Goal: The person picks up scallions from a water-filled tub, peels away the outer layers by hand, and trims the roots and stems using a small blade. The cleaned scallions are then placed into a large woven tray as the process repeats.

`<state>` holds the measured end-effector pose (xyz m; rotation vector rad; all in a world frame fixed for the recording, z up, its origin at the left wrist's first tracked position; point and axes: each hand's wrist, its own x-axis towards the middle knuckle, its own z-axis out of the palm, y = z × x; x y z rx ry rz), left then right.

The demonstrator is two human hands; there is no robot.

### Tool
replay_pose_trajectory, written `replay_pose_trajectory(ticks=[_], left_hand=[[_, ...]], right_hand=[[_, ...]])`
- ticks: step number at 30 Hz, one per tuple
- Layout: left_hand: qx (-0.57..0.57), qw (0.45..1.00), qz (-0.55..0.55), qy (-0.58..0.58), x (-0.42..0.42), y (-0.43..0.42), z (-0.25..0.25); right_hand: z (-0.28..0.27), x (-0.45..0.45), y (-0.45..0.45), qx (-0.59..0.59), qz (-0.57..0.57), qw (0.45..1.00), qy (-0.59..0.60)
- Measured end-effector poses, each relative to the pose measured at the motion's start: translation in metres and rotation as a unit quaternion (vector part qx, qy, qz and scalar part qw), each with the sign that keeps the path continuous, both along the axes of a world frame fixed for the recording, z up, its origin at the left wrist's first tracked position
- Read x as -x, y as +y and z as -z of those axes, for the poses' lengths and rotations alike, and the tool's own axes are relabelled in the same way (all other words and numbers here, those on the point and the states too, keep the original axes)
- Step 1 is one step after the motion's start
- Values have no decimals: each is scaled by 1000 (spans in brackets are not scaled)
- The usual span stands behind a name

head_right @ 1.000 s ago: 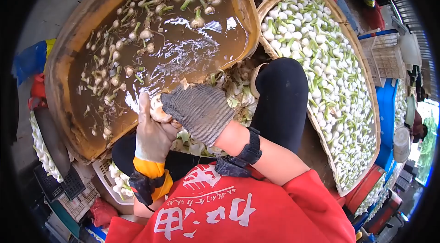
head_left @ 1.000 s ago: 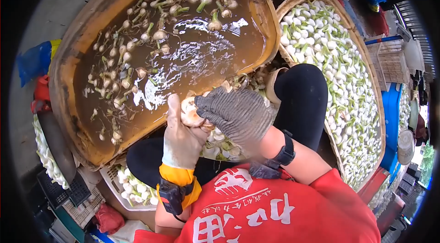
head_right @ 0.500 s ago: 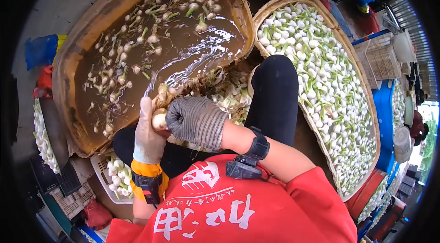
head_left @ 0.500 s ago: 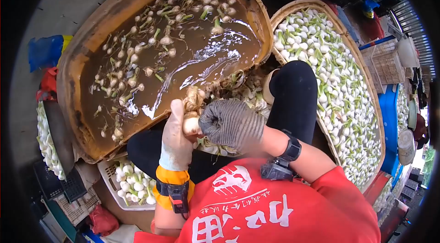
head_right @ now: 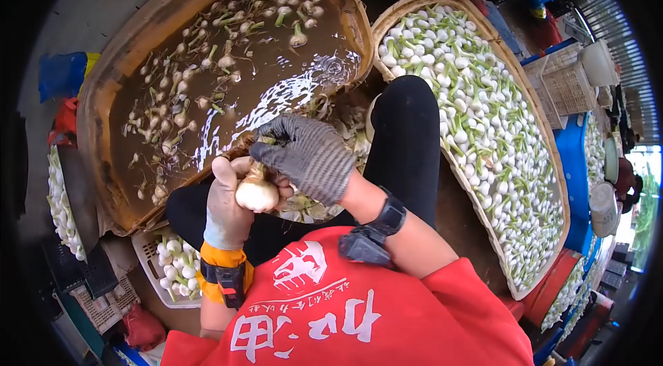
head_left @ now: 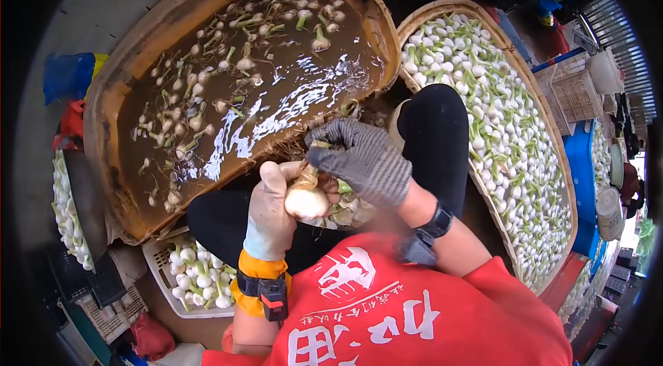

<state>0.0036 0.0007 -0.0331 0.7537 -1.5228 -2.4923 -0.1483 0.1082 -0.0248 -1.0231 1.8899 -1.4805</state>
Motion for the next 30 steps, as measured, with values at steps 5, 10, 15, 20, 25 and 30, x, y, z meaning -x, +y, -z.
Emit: replay_pose_trajectory(ticks=[5,10,15,20,25,30], left_hand=[[121,978,88,-146,5,12,-26],[123,986,42,-108,-1,15,-33],[-10,998,3,-63,-2,20,-29],[-166,985,18,-32,-3,21,-6],[-280,956,73,43,-7,15,-1],[60,995,3,-85,1,6,-25]], right_hand=[[-6,-13,-10,-74,45,996,27],[-5,-17,-9,-88,69,994,-14],[-2,-7,2,-38,-18,999,25],[21,-3,0,150,-103,977,-109],[4,6,5,59,-112,986,-106],[7,-4,7,54,29,992,-112]])
